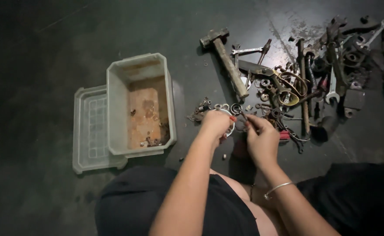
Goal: The person sits on the floor and sorts small metal hardware items, such as nuts and washers, from a pile into a plastic container. They pick up items one by one and place them into the container.
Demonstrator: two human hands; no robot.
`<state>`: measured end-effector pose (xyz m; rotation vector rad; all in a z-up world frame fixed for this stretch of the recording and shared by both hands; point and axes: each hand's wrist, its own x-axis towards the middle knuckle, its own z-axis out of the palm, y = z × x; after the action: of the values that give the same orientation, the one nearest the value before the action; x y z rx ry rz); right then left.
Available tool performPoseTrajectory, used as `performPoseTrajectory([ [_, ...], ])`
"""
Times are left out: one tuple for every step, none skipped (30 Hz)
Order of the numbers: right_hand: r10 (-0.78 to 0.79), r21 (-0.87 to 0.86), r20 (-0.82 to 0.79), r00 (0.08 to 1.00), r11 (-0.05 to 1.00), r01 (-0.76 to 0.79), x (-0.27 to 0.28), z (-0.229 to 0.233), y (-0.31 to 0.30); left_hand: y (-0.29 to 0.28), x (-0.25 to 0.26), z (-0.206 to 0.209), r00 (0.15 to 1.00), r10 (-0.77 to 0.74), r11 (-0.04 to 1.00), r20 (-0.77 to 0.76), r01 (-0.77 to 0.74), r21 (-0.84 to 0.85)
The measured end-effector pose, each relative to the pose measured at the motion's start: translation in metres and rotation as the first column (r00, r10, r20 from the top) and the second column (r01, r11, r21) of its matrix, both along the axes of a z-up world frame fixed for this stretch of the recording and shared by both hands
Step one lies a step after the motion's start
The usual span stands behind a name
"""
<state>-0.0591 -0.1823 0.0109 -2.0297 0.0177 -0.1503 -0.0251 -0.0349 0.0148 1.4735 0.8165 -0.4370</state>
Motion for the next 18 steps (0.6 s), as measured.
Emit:
performPoseTrajectory([
  [-0.02, 0.094, -0.077, 0.997, 0.995, 0.027, 0.002, -0.003, -0.003, -0.007, -0.005, 0.002, 1.0, 0.027, 0.998, 0.01, -0.027, -0.048],
  [-0.031, 0.185, -0.153, 0.988, 0.981, 0.059, 0.006, -0.006, -0.005, -0.013, -0.009, 0.007, 0.998, 0.056, 0.994, 0.02, -0.054, -0.097],
  [-0.033, 0.272, -0.23, 0.973, 0.957, 0.097, 0.01, -0.006, -0.007, -0.021, -0.015, 0.013, 0.993, 0.111, 0.979, 0.029, -0.104, -0.176],
  [-0.03, 0.353, -0.206, 0.978, 0.93, 0.103, 0.013, -0.005, -0.008, -0.03, -0.021, 0.021, 0.986, 0.165, 0.955, 0.034, -0.151, -0.254],
  [-0.028, 0.432, -0.181, 0.983, 0.896, 0.105, 0.016, -0.003, -0.01, -0.037, -0.027, 0.029, 0.975, 0.219, 0.923, 0.035, -0.195, -0.331],
  [-0.028, 0.508, -0.158, 0.987, 0.855, 0.106, 0.018, 0.0, -0.011, -0.043, -0.033, 0.037, 0.97, 0.235, 0.909, 0.056, -0.199, -0.366],
  [-0.021, 0.534, -0.157, 0.987, 0.839, 0.103, 0.018, 0.005, -0.013, -0.047, -0.039, 0.045, 0.965, 0.253, 0.893, 0.077, -0.202, -0.402],
  [-0.012, 0.56, -0.156, 0.988, 0.823, 0.099, 0.017, 0.009, -0.014, -0.05, -0.043, 0.051, 0.957, 0.272, 0.876, 0.097, -0.205, -0.436],
  [-0.004, 0.585, -0.155, 0.988, 0.805, 0.095, 0.017, 0.013, -0.015, -0.052, -0.046, 0.056, 0.955, 0.273, 0.878, 0.113, -0.199, -0.435],
  [0.02, 0.596, -0.154, 0.988, 0.8, 0.077, 0.018, 0.017, -0.016, -0.052, -0.05, 0.06, 0.953, 0.276, 0.879, 0.129, -0.196, -0.434],
  [0.043, 0.606, -0.152, 0.988, 0.794, 0.058, 0.02, 0.021, -0.019, -0.051, -0.053, 0.063, 0.95, 0.278, 0.881, 0.144, -0.193, -0.432],
  [0.065, 0.617, -0.148, 0.987, 0.786, 0.041, 0.022, 0.024, -0.021, -0.049, -0.055, 0.065, 0.95, 0.271, 0.889, 0.152, -0.187, -0.418],
  [0.075, 0.587, -0.13, 0.989, 0.81, 0.016, 0.024, 0.026, -0.023, -0.047, -0.057, 0.065, 0.951, 0.264, 0.897, 0.16, -0.181, -0.403],
  [0.085, 0.556, -0.114, 0.99, 0.831, -0.007, 0.024, 0.028, -0.025, -0.045, -0.059, 0.065, 0.952, 0.256, 0.905, 0.166, -0.175, -0.388],
  [0.095, 0.524, -0.098, 0.991, 0.851, -0.029, 0.024, 0.029, -0.025, -0.043, -0.062, 0.064, 0.952, 0.258, 0.909, 0.167, -0.181, -0.377],
  [0.106, 0.516, -0.11, 0.988, 0.856, -0.034, 0.024, 0.031, -0.026, -0.04, -0.064, 0.064, 0.951, 0.259, 0.913, 0.169, -0.184, -0.365],
  [0.117, 0.509, -0.122, 0.986, 0.86, -0.039, 0.024, 0.033, -0.027, -0.038, -0.065, 0.064, 0.95, 0.261, 0.917, 0.171, -0.188, -0.353],
  [0.127, 0.502, -0.133, 0.983, 0.864, -0.044, 0.025, 0.035, -0.027, -0.037, -0.067, 0.064, 0.951, 0.261, 0.921, 0.169, -0.192, -0.338],
])
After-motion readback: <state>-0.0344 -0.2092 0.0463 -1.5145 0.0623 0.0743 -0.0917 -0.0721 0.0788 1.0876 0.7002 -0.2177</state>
